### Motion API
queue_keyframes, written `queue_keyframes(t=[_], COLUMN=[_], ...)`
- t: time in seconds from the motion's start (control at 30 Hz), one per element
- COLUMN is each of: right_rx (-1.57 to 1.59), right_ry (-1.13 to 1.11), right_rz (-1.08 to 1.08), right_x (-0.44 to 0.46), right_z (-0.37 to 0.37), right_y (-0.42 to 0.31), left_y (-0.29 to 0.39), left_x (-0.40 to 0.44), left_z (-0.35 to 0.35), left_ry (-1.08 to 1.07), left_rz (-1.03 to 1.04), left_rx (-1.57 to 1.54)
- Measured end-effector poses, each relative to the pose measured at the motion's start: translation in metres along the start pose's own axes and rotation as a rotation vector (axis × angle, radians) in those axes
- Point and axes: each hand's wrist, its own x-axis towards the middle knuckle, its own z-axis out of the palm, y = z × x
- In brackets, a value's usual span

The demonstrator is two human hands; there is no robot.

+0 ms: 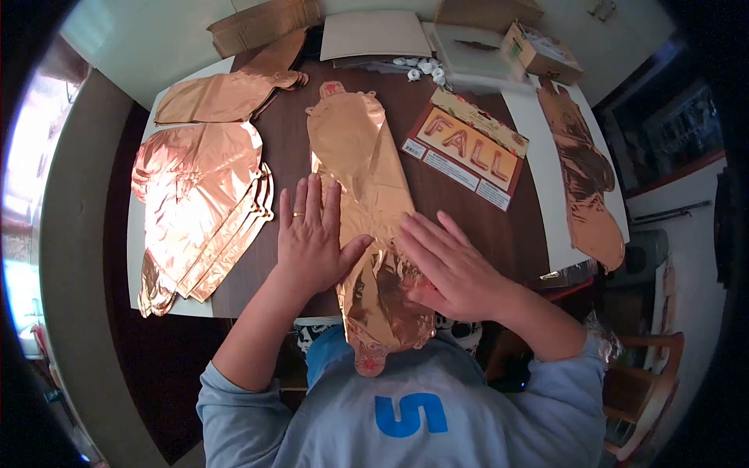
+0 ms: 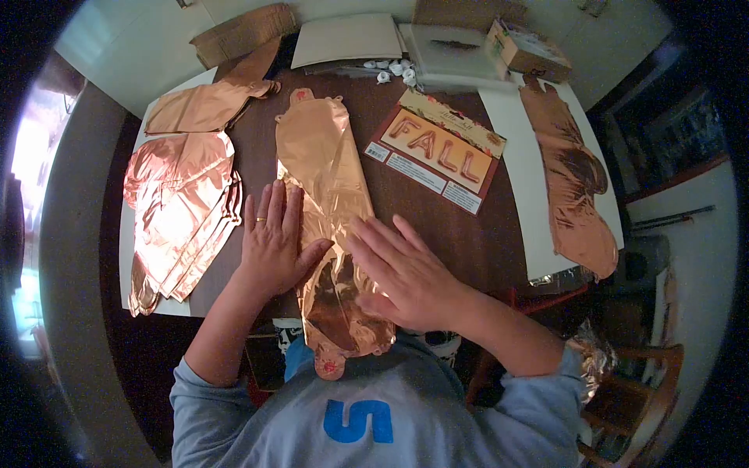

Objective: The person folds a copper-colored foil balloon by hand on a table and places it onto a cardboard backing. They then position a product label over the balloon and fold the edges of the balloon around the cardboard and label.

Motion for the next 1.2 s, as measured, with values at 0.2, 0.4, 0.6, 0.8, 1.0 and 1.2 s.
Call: queue_keyframes(t=[0.2, 0.4, 0.6, 0.8, 1.0, 1.2], right_rx=[-0.156, -0.174, -0.177, -0.149, -0.148, -0.044], right_ry=[-0.038, -0.073, -0.115, -0.091, -0.052, -0.071], right_rz=[0.058, 0.064, 0.082, 0.017, -0.018, 0.035], right_x=[0.017, 0.013, 0.015, 0.004, -0.001, 0.001], right_z=[0.038, 0.039, 0.036, 0.028, 0.031, 0.028], right_y=[0.004, 0.006, 0.005, 0.004, 0.008, 0.008], left_y=[0.000, 0.004, -0.008, -0.020, -0.014, 0.025], left_x=[0.003, 0.033, 0.081, 0.094, 0.083, -0.014], left_z=[-0.008, -0.030, 0.007, 0.014, -0.005, -0.043], left_ry=[-0.037, -0.071, -0.226, -0.155, -0.070, -0.072], left_rz=[-0.031, 0.457, 0.663, 0.693, 0.611, 0.136], left_rx=[-0.052, -0.199, -0.368, -0.308, -0.297, -0.306])
